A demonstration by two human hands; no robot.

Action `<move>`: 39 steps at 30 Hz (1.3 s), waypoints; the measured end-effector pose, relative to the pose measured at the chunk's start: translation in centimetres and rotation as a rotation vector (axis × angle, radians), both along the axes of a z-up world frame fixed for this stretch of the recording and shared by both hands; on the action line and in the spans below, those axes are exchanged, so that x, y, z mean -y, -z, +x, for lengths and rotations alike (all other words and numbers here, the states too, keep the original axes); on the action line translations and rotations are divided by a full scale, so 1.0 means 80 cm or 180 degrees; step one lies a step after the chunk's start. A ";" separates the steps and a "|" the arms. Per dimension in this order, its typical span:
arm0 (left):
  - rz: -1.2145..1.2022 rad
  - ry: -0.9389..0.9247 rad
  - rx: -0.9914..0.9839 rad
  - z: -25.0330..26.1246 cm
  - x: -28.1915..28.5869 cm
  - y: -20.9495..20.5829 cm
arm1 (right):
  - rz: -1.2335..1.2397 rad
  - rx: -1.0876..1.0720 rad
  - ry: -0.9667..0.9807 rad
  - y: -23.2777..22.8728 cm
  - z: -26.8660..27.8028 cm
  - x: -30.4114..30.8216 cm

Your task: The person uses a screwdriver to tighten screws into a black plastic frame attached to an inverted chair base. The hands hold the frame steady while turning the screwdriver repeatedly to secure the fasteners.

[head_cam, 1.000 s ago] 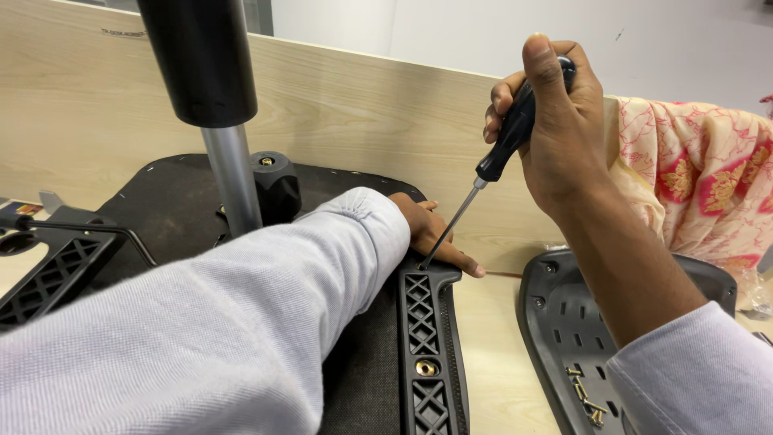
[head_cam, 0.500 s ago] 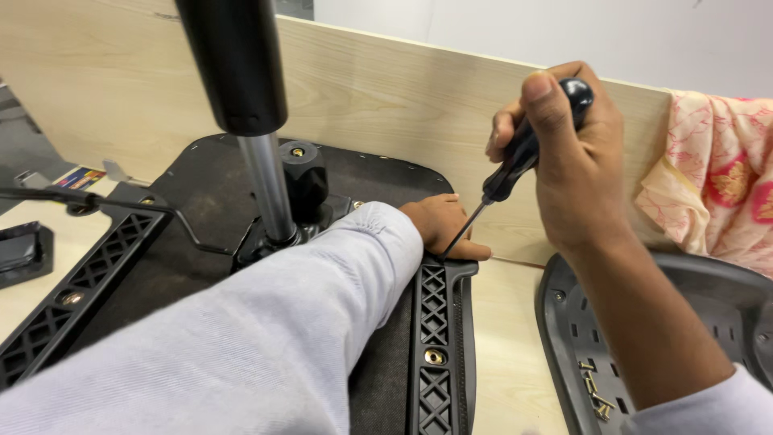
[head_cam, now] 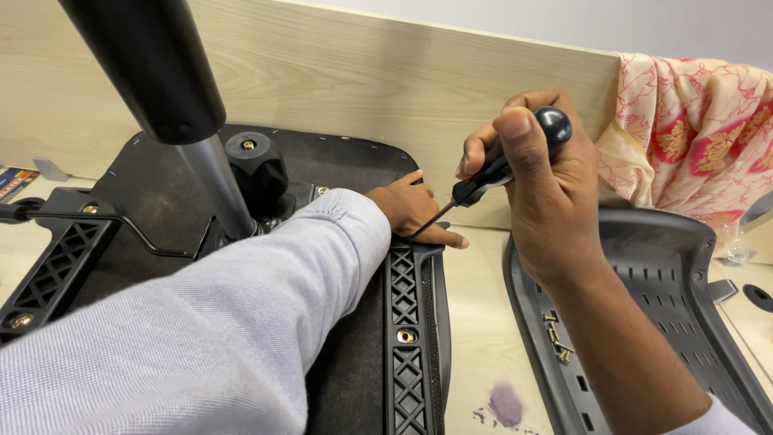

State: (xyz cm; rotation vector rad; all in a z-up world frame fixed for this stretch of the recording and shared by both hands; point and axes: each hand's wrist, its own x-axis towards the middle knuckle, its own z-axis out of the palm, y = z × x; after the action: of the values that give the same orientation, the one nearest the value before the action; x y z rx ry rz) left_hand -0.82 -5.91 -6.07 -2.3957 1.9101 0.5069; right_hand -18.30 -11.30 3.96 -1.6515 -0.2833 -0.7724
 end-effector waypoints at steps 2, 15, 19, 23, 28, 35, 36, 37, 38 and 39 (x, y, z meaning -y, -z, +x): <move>-0.0136 0.0056 -0.0041 0.001 -0.002 0.004 | -0.0094 -0.0036 0.0029 0.001 -0.003 -0.004; 0.0984 0.0095 -0.0036 0.022 0.019 -0.021 | -0.0184 -0.0283 -0.0016 -0.008 0.006 -0.002; 0.1232 0.0109 -0.0097 0.022 0.017 -0.037 | -0.0003 -0.0289 -0.0086 -0.011 0.017 0.006; 0.1262 0.0359 -0.0236 0.019 0.020 -0.039 | -0.0053 -0.0244 -0.0181 -0.009 0.020 0.010; 0.1000 0.0334 -0.0328 0.019 0.021 -0.024 | -0.0037 -0.0282 -0.0091 -0.007 0.023 0.010; 0.0136 0.0970 0.0043 0.026 0.021 0.003 | 0.0191 -0.0339 -0.0018 -0.013 0.020 0.014; 0.0083 0.1025 0.0082 0.026 0.021 0.004 | 0.0273 -0.0370 0.0062 -0.015 0.021 0.014; 0.0028 0.1081 0.0127 0.027 0.022 0.003 | 0.0164 -0.0404 0.0129 -0.017 0.022 0.014; 0.0102 0.1021 0.0221 0.028 0.023 0.002 | 0.0056 -0.0439 0.0197 -0.019 0.023 0.014; 0.0172 0.0956 0.0299 0.027 0.024 0.000 | -0.0055 -0.0491 0.0260 -0.023 0.023 0.015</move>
State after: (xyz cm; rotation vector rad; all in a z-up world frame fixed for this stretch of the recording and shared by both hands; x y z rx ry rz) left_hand 1.30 -7.81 -6.10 -2.0100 2.1308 0.4127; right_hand -16.43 -12.51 5.84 -1.7373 -0.1146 -0.7005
